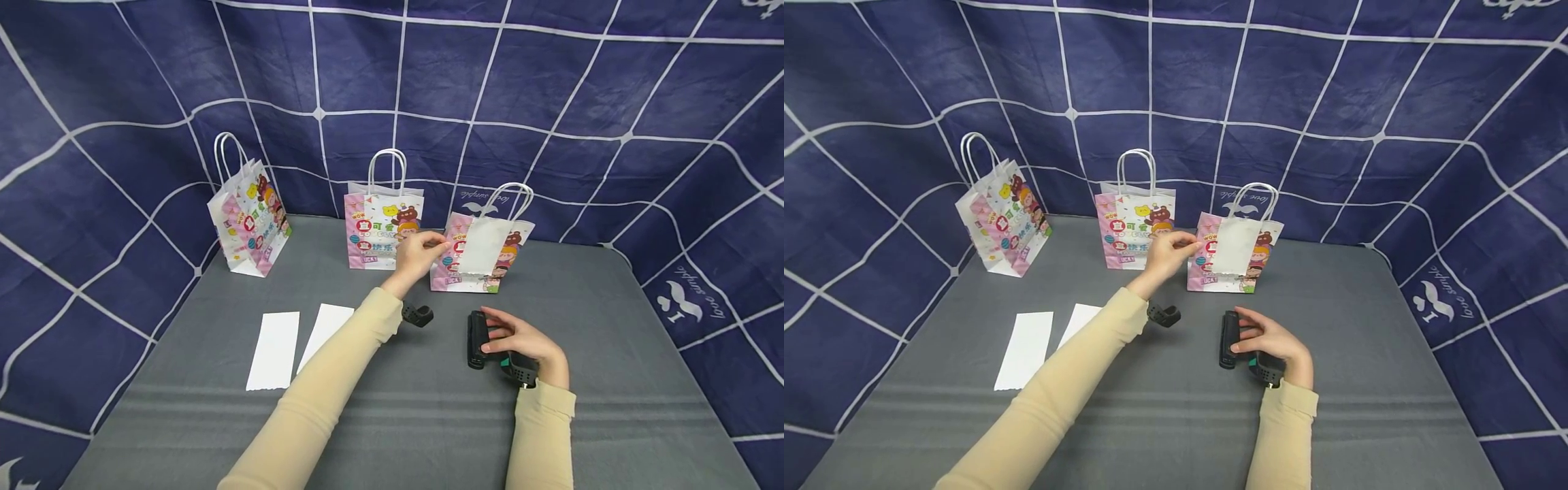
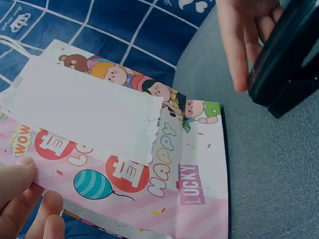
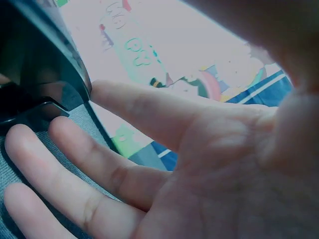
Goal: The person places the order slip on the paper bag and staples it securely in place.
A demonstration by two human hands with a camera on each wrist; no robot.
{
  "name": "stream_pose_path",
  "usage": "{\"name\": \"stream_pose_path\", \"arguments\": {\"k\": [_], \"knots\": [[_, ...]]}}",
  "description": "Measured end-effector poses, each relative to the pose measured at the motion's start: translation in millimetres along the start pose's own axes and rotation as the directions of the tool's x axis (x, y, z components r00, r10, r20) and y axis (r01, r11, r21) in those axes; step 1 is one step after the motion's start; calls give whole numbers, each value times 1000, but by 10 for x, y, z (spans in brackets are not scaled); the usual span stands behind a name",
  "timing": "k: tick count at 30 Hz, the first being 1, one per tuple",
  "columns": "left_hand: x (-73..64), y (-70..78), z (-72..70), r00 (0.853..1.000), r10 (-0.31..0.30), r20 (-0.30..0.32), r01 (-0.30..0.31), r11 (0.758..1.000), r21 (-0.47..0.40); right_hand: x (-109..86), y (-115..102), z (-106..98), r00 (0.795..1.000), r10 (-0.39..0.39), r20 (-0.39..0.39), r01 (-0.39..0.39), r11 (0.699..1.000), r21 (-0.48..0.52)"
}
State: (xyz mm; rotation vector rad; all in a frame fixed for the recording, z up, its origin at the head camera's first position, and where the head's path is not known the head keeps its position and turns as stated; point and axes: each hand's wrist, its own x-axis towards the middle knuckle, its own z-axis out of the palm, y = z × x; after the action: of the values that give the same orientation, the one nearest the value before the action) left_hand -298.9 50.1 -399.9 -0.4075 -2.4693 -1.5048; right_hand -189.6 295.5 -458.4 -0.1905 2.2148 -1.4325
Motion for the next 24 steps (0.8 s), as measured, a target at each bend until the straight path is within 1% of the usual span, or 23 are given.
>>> {"name": "stream_pose_path", "arguments": {"k": [5,13,20,24], "knots": [[14,-44,22,1000,-17,8,17,1000,-11,14,3,5,1000,-13,-2,13,1000,17],[19,-35,23,999,-46,10,46,999,-14,28,10,-1,1000,-25,-7,26,999,28],[-40,-68,-3,998,-41,47,45,995,-85,25,22,-12,999,-33,-13,34,999,15],[-92,-105,-45,997,-37,65,44,994,-97,20,3,-13,999,-37,-26,37,999,2]]}}
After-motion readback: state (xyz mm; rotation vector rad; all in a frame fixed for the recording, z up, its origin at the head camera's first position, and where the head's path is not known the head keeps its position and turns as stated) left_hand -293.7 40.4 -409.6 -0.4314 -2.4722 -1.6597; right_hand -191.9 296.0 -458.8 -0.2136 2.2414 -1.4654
